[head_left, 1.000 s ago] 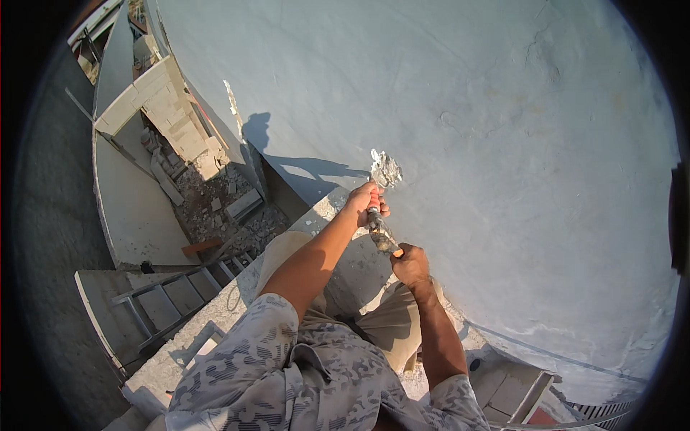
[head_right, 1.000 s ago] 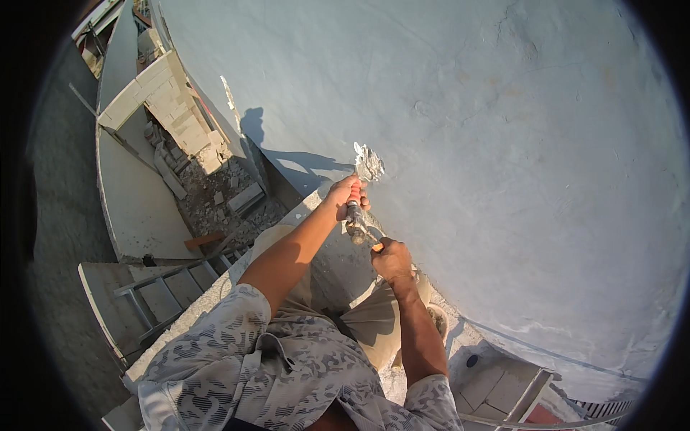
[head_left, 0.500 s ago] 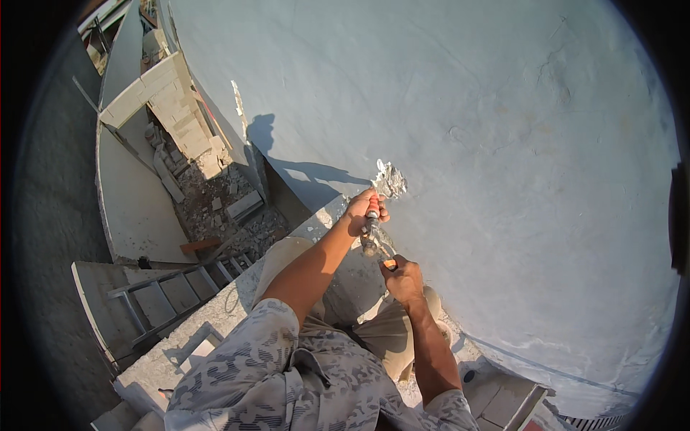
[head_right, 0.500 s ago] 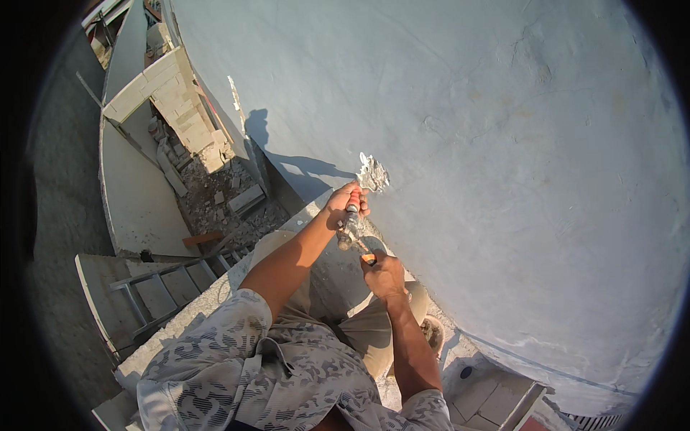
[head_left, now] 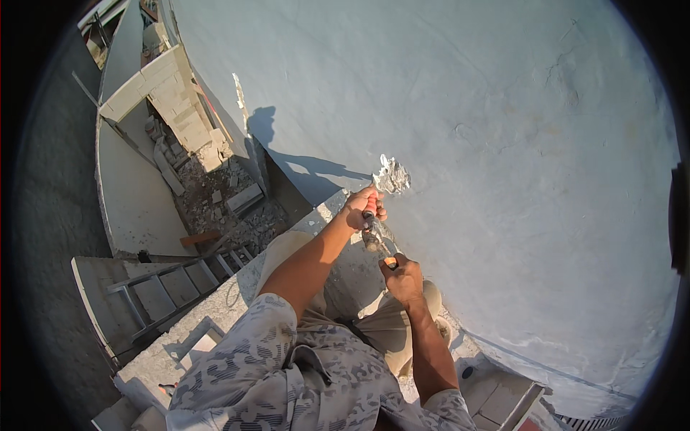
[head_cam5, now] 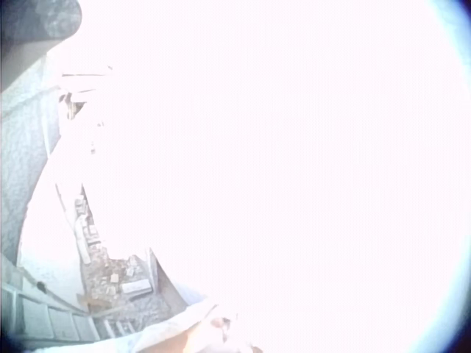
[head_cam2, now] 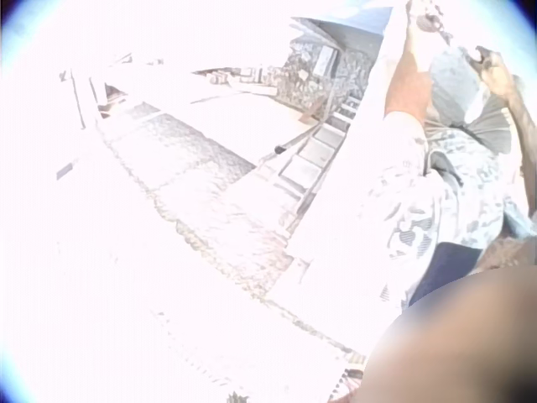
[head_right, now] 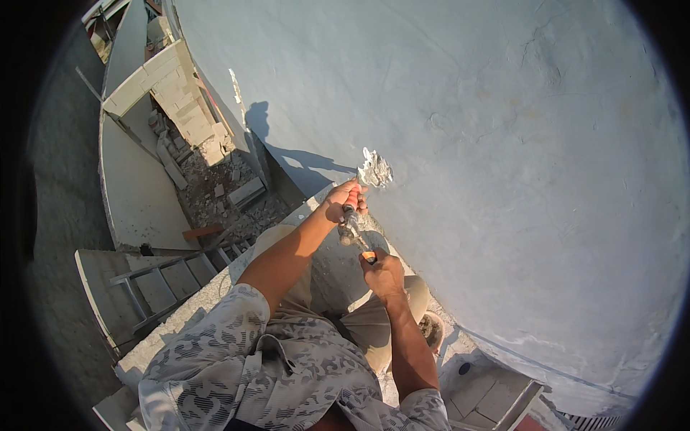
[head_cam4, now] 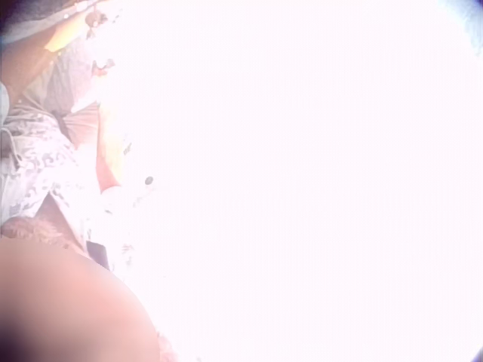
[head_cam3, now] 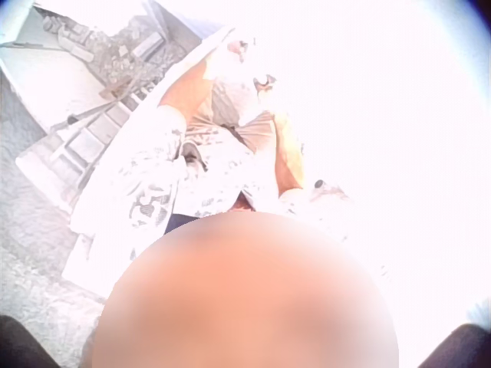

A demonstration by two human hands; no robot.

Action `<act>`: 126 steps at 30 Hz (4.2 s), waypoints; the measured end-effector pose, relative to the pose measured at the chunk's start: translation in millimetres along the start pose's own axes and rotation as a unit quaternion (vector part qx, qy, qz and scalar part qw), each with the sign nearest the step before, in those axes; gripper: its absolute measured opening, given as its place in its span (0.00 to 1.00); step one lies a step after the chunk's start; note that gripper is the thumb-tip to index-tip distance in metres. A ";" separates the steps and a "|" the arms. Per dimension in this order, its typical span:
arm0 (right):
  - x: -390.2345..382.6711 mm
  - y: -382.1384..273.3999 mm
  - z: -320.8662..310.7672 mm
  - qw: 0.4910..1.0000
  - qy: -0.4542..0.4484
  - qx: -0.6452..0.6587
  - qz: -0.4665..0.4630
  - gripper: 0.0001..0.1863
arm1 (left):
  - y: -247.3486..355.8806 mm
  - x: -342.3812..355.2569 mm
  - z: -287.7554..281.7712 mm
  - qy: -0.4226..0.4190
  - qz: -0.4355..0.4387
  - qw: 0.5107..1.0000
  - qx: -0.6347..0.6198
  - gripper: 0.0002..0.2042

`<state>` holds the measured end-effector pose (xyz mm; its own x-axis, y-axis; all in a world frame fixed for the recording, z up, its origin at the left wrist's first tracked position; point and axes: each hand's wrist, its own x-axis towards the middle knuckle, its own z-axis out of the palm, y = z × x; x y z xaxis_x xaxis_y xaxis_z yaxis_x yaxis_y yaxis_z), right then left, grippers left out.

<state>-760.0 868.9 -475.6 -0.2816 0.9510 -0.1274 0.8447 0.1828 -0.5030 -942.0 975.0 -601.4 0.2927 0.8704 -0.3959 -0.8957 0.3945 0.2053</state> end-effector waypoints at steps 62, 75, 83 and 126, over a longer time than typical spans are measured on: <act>-1.0 55.8 22.1 0.977 -0.148 -0.145 0.043 0.21 | 47.8 -217.6 -91.7 0.265 0.075 0.884 0.378 0.11; -1.6 53.2 64.0 0.935 -0.243 -0.259 0.010 0.15 | 25.6 -296.6 -129.1 0.352 0.121 0.883 0.285 0.09; 15.9 46.3 64.8 0.949 -0.210 -0.231 0.040 0.15 | 37.9 -263.8 -124.8 0.367 0.085 0.824 0.422 0.10; 19.1 39.1 89.4 0.950 -0.221 -0.199 0.097 0.13 | 35.1 -94.3 -39.1 0.144 -0.040 0.898 0.414 0.13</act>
<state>-773.1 871.9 -574.1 -0.1920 0.7954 -0.5749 0.9807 0.1774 -0.0821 -1014.1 895.3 -591.9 0.1396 0.7648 -0.6290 -0.2847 0.6394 0.7142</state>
